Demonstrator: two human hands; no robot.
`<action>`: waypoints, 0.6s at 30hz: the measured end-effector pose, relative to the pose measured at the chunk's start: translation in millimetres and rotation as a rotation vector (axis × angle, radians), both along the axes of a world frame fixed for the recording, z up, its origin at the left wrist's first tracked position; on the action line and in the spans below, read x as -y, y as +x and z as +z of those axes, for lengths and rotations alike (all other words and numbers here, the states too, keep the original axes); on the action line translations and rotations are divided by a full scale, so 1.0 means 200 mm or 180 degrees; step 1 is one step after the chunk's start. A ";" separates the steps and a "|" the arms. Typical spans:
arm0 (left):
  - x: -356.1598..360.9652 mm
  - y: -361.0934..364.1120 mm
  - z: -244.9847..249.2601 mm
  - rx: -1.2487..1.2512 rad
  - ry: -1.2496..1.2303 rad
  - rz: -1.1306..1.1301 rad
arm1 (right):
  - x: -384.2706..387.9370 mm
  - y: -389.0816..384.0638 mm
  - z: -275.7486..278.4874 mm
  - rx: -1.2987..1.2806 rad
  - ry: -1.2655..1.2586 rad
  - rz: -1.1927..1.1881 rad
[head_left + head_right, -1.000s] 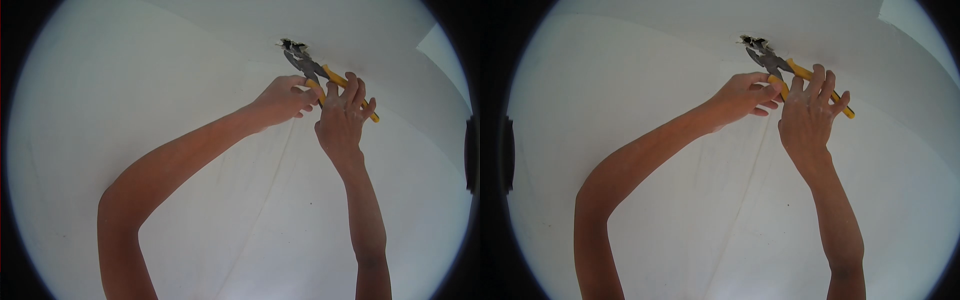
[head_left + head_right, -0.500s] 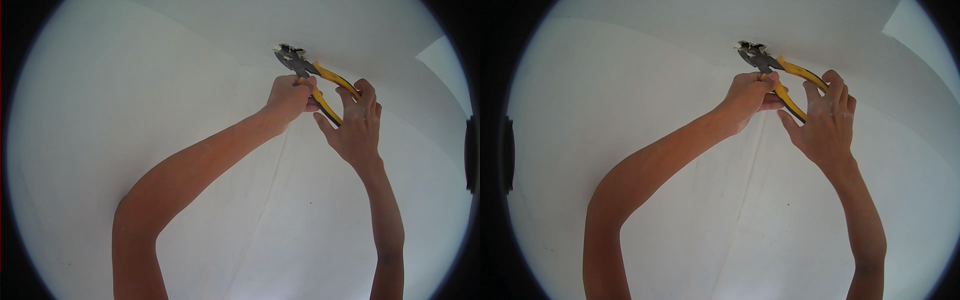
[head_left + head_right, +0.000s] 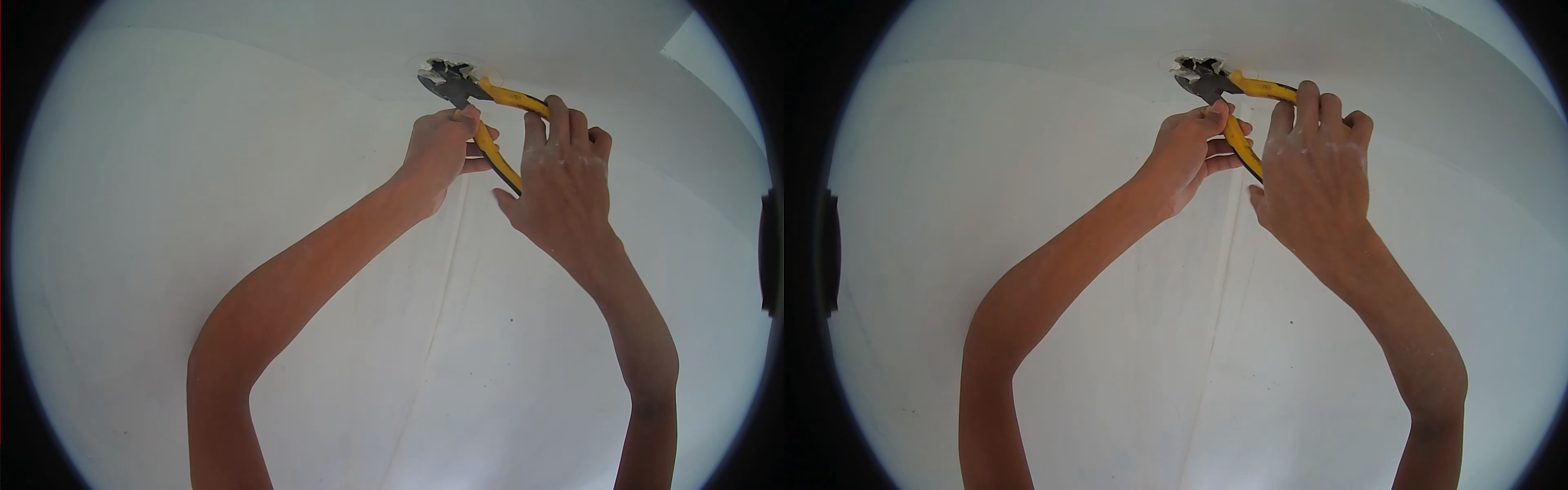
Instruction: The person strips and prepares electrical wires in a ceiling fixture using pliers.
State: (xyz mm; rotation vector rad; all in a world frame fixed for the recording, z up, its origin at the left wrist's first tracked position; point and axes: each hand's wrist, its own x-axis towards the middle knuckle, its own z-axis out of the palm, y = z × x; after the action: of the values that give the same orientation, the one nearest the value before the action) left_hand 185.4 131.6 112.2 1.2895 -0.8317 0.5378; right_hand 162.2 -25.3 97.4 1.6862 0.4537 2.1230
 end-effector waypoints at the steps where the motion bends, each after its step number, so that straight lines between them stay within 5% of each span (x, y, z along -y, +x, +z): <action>1: 0.01 -0.01 0.00 0.0012 -0.0030 0.0058 | 0.01 0.00 0.00 -0.0001 0.0005 0.0019; 7: 0.02 0.00 -0.01 0.0076 -0.0010 0.0211 | 0.01 0.07 -0.01 0.0431 0.0450 0.0195; 9: 0.03 0.00 -0.01 0.0049 -0.0042 0.0159 | 0.00 0.05 0.02 -0.0240 0.0694 0.0020; 18: 0.09 0.00 -0.09 -0.0275 -0.0700 0.0107 | -0.12 0.03 -0.16 -0.0703 0.1143 0.0561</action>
State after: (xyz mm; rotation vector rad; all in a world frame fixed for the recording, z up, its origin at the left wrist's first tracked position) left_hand 184.5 113.4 93.3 1.1180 -0.6608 0.5795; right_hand 168.8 -1.9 65.0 2.1674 0.3042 2.2565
